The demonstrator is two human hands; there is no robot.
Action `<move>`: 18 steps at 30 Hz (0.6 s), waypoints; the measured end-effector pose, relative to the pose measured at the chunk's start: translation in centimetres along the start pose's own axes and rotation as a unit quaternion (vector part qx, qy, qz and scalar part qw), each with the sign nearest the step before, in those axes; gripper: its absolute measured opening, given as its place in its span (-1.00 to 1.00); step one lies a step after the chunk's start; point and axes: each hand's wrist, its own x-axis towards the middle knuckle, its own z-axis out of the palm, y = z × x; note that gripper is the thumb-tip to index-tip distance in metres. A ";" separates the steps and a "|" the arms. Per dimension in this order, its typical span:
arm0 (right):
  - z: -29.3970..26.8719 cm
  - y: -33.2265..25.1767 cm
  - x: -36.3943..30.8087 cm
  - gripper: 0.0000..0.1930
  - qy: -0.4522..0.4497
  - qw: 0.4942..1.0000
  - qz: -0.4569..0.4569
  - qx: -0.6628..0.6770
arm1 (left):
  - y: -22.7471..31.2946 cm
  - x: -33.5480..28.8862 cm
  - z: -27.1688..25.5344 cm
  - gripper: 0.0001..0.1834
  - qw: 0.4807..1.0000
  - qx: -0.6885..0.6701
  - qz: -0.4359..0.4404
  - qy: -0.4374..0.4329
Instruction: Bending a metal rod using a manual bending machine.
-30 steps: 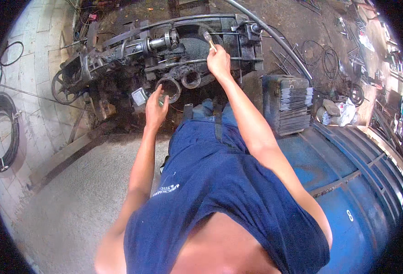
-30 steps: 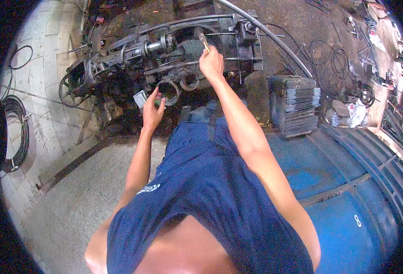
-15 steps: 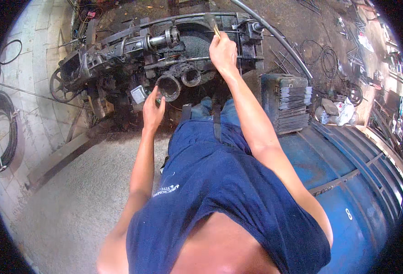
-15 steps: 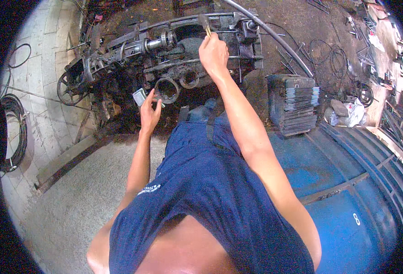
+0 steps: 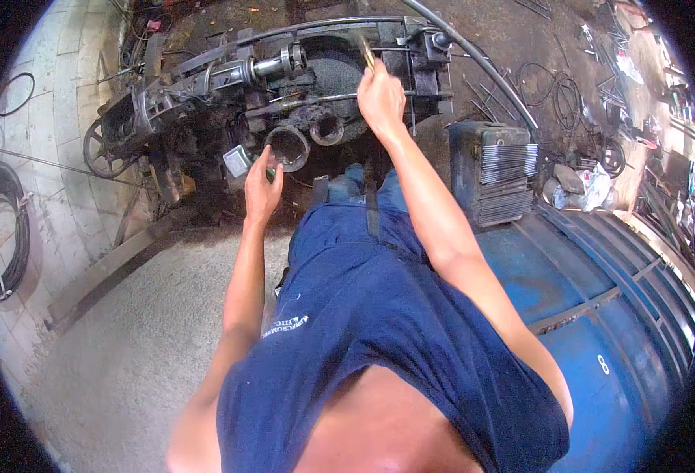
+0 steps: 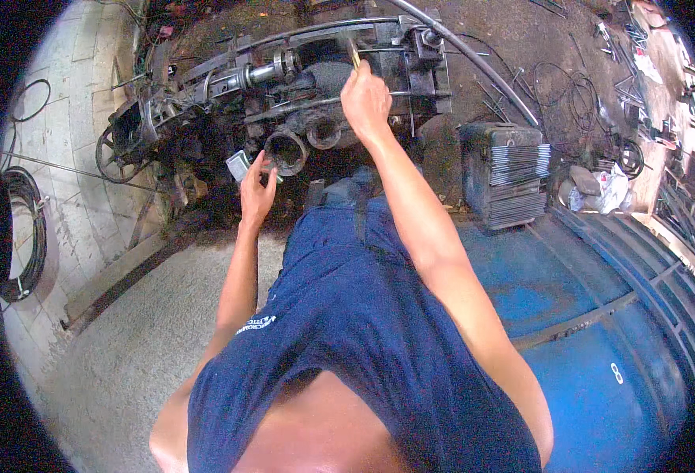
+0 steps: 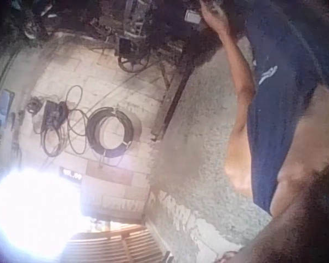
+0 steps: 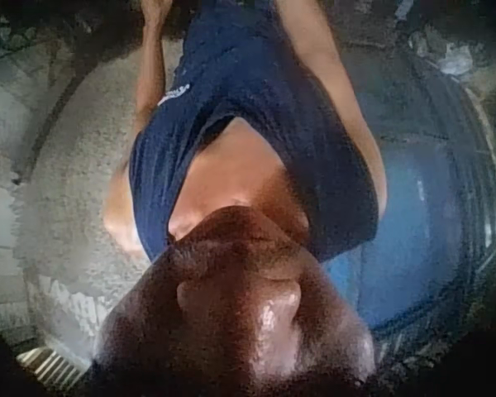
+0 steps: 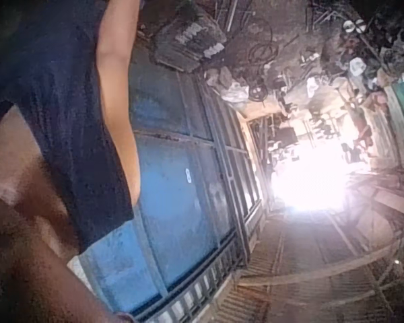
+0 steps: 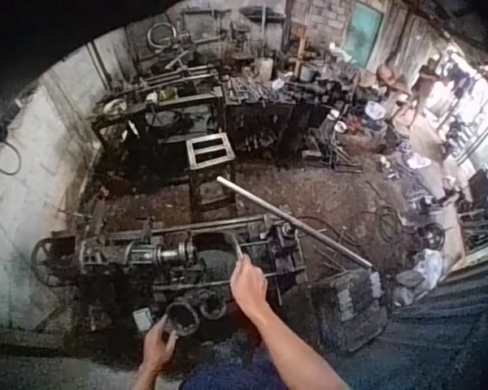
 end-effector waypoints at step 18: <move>1.8 2.9 0.3 -0.70 -0.031 0.997 -0.031 -0.058 | 0.7 0.2 -0.2 -0.42 1.000 0.000 -0.012 -0.014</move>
